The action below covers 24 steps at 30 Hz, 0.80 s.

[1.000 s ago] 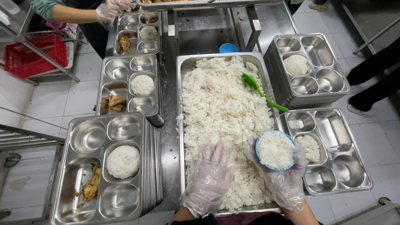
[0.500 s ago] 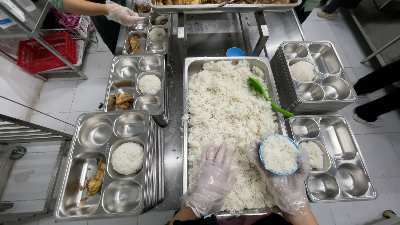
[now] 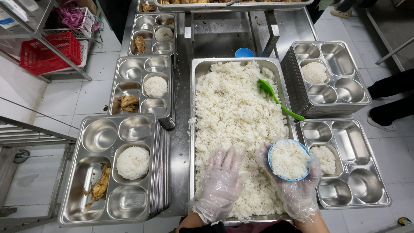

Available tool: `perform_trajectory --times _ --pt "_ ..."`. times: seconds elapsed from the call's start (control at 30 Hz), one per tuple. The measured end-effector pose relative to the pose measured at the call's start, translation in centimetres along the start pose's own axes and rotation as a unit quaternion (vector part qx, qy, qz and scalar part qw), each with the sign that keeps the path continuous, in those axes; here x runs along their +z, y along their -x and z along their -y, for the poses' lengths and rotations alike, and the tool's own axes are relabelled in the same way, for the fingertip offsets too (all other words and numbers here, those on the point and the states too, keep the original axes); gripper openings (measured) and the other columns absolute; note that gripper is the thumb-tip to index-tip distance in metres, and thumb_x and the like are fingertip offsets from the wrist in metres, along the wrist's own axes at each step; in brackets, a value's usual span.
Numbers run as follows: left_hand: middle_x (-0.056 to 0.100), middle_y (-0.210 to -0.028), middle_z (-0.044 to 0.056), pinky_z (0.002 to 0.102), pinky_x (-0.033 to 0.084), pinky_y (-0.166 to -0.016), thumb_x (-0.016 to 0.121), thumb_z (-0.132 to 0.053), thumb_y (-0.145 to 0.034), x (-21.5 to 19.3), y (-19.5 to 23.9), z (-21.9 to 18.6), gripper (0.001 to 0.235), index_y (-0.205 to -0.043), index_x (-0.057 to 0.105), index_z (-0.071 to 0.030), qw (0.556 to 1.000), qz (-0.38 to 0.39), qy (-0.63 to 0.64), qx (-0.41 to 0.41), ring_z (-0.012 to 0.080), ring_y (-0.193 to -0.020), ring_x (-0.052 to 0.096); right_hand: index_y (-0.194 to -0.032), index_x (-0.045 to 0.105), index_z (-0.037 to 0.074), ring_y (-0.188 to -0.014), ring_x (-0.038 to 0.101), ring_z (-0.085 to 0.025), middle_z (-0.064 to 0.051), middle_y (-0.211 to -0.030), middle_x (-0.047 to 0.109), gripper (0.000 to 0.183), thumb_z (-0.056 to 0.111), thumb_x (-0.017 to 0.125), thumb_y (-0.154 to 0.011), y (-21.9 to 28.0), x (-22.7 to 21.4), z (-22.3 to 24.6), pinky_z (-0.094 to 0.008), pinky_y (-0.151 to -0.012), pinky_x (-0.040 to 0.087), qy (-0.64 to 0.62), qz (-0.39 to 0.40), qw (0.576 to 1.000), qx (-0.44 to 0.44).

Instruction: The person scoops cooked white rice from a large metal tray using a blue plastic scoop and places it into the compartments of stainless steel divided trays. The person repeatedly fills multiple trays with rice in a commercial kitchen setting.

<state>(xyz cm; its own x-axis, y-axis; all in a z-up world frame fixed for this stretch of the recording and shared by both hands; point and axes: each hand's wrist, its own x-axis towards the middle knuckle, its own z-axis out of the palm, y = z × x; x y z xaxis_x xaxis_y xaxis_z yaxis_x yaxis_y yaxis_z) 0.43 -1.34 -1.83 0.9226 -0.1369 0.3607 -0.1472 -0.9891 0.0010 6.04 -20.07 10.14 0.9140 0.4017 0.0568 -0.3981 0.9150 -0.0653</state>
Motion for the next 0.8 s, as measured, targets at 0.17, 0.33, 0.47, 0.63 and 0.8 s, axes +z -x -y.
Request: perform_trajectory --times 0.17,0.33,0.47,0.63,0.8 --pt "0.022 -0.166 0.016 0.066 0.003 -0.125 0.020 -0.065 -0.103 -1.1 -0.5 0.2 0.077 -0.159 0.025 -0.013 0.996 0.077 0.035 0.014 0.0478 -0.152 0.015 -0.136 0.055 -0.002 -0.134 0.046 -0.048 -0.030 -0.141 0.055 0.082 0.017 0.102 -0.072 0.2 -1.1 0.9 -0.066 -0.114 0.034 0.001 -0.103 0.994 -0.045" --pt "0.021 -0.166 0.015 0.065 0.003 -0.125 0.020 -0.060 -0.105 -0.4 -0.2 0.3 0.071 -0.160 0.023 -0.015 0.998 0.059 0.029 0.021 0.0462 -0.152 0.014 -0.131 0.057 0.004 -0.133 0.047 -0.048 -0.029 -0.142 0.054 0.077 0.018 0.100 -0.068 0.4 -1.4 1.0 -0.068 -0.113 0.034 -0.002 -0.139 0.986 -0.098" --pt "0.011 -0.171 0.008 0.058 0.001 -0.131 0.015 -0.068 -0.106 -0.6 -0.1 0.3 0.073 -0.164 0.015 -0.021 0.996 -0.044 -0.075 0.011 0.0373 -0.159 0.005 -0.137 0.054 0.003 -0.132 0.050 -0.045 -0.028 -0.143 0.055 0.075 0.031 0.095 -0.081 0.4 -1.0 1.0 -0.066 -0.112 0.037 0.005 -0.146 0.985 -0.092" --pt "0.018 -0.166 0.014 0.063 0.002 -0.128 0.014 -0.064 -0.107 -1.2 -0.4 0.1 0.072 -0.161 0.018 -0.016 1.000 0.018 0.007 0.012 0.0439 -0.153 0.013 -0.140 0.051 0.000 -0.136 0.043 -0.048 -0.032 -0.148 0.048 0.078 0.018 0.097 -0.081 0.4 -0.7 0.8 -0.065 -0.117 0.031 -0.026 -0.094 0.992 -0.081" --pt "0.017 -0.167 0.013 0.060 0.002 -0.129 0.015 -0.062 -0.106 -0.6 -0.3 0.0 0.073 -0.161 0.018 -0.014 1.000 0.022 0.017 0.005 0.0423 -0.153 0.013 -0.143 0.050 0.001 -0.136 0.042 -0.050 -0.034 -0.150 0.045 0.072 0.021 0.093 -0.089 0.3 -0.4 0.5 -0.070 -0.116 0.026 -0.012 -0.072 0.995 -0.068"
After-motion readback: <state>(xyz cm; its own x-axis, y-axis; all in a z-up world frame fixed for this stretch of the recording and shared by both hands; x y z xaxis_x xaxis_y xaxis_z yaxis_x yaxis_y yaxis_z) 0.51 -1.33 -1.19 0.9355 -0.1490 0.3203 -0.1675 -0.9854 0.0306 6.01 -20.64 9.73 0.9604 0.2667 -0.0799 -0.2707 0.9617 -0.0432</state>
